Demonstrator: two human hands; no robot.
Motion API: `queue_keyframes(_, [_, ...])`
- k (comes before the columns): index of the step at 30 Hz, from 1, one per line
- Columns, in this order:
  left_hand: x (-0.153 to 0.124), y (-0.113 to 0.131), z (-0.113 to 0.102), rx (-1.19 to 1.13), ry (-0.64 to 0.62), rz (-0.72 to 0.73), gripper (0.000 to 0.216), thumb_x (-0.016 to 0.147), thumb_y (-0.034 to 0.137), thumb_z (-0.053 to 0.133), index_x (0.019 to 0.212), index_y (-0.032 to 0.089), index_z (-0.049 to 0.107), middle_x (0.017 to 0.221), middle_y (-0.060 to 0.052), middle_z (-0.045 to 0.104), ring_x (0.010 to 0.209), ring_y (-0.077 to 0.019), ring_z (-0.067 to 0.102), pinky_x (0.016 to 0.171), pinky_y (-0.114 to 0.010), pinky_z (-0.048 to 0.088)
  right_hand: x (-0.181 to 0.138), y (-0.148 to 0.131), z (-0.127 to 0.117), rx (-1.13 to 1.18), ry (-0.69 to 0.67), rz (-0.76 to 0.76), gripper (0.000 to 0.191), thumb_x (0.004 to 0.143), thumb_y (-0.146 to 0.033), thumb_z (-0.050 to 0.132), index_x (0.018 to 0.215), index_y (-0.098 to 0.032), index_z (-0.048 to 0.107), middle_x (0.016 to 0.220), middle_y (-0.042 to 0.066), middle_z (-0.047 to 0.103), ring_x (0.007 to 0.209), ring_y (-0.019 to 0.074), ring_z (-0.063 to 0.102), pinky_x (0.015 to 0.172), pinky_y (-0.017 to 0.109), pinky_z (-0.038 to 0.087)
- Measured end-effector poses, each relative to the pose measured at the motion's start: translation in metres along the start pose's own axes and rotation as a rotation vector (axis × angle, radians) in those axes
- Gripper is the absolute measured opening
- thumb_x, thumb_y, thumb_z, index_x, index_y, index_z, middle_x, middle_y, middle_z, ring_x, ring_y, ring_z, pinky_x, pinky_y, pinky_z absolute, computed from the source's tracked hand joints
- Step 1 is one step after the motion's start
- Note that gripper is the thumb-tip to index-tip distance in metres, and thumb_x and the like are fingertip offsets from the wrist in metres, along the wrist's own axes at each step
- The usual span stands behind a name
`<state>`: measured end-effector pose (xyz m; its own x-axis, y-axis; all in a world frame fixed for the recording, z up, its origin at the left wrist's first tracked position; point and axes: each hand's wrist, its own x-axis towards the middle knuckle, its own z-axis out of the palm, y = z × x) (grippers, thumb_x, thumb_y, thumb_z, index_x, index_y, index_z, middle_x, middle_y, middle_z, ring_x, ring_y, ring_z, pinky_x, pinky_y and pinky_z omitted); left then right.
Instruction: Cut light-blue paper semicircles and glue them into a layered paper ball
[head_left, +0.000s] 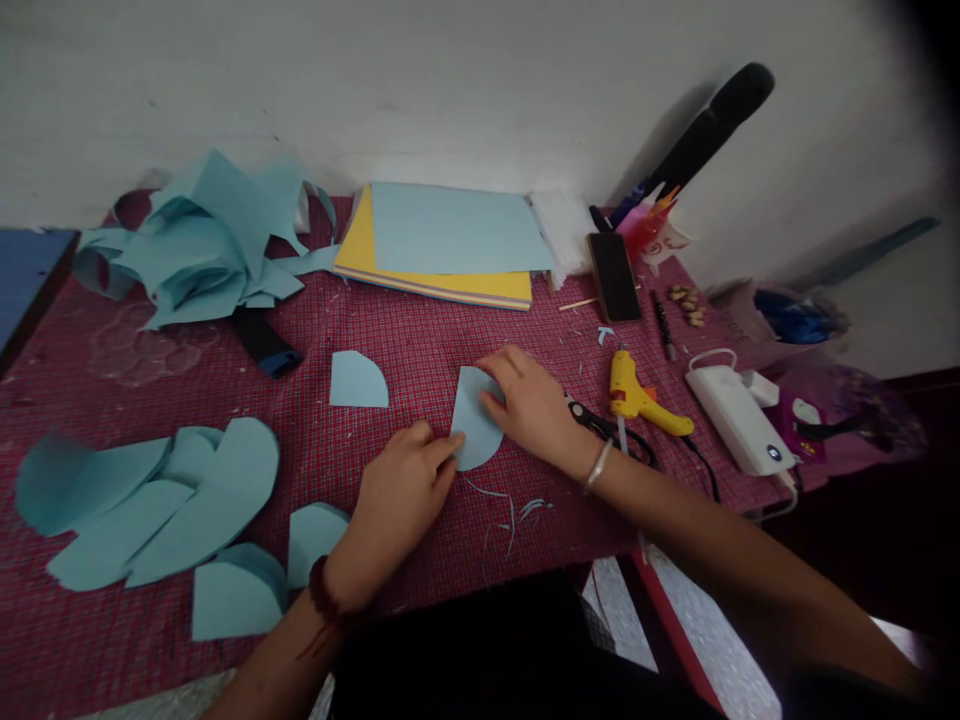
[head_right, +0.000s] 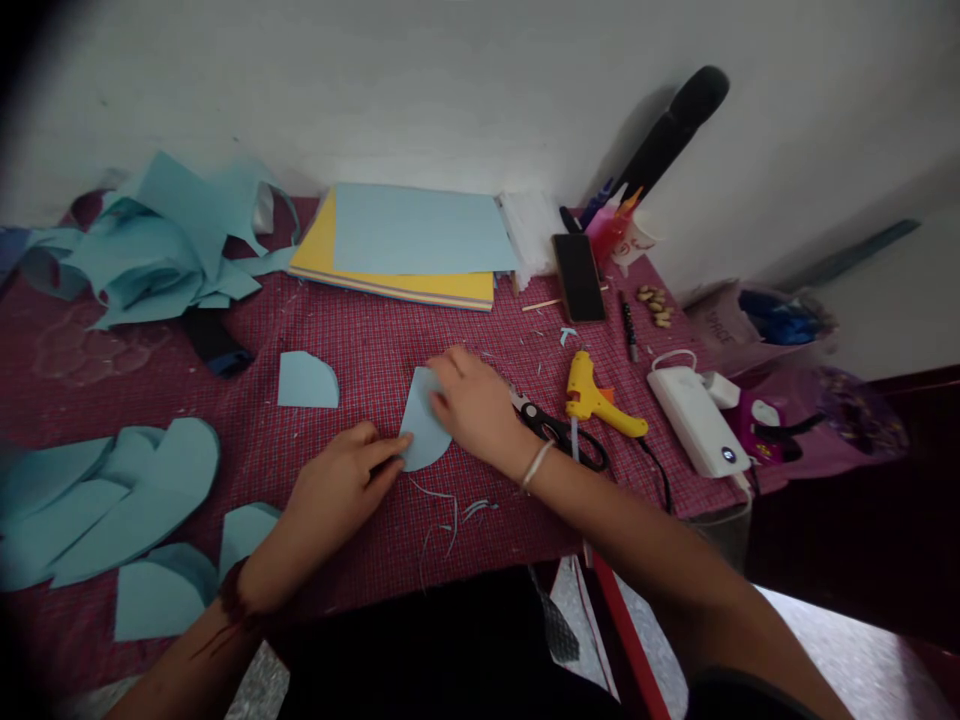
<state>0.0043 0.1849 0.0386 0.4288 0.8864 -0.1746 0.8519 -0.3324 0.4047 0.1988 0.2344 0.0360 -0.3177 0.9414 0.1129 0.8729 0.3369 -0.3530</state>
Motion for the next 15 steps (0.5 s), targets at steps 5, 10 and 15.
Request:
queue_keyframes(5, [-0.001, 0.002, 0.0, 0.027, 0.008, 0.017, 0.026, 0.095, 0.029, 0.047, 0.108, 0.025, 0.069, 0.094, -0.005, 0.058, 0.09, -0.0206, 0.057, 0.077, -0.032, 0.049, -0.03, 0.001, 0.005, 0.065, -0.298, -0.469, 0.078, 0.09, -0.053, 0.056, 0.15, -0.013, 0.029, 0.157, 0.015, 0.03, 0.147, 0.0265, 0.021, 0.12, 0.048, 0.016])
queue_keyframes(10, [-0.007, 0.004, 0.0, 0.08, 0.005, 0.057, 0.032, 0.096, 0.034, 0.046, 0.123, 0.027, 0.062, 0.096, -0.006, 0.058, 0.09, -0.0222, 0.056, 0.074, -0.034, 0.051, -0.017, 0.017, 0.013, 0.053, -0.308, -0.402, 0.078, 0.091, -0.054, 0.054, 0.153, -0.016, 0.025, 0.16, 0.014, 0.02, 0.149, 0.0247, 0.015, 0.121, 0.046, 0.01])
queue_keyframes(15, [-0.018, 0.011, 0.004, 0.175, 0.054, 0.109, 0.03, 0.092, 0.03, 0.053, 0.118, 0.021, 0.064, 0.122, -0.012, 0.058, 0.105, -0.0277, 0.054, 0.084, -0.04, 0.051, 0.008, 0.025, 0.014, 0.038, -0.305, -0.34, 0.076, 0.092, -0.051, 0.053, 0.152, -0.014, 0.027, 0.16, 0.015, 0.019, 0.148, 0.028, 0.015, 0.12, 0.05, 0.01])
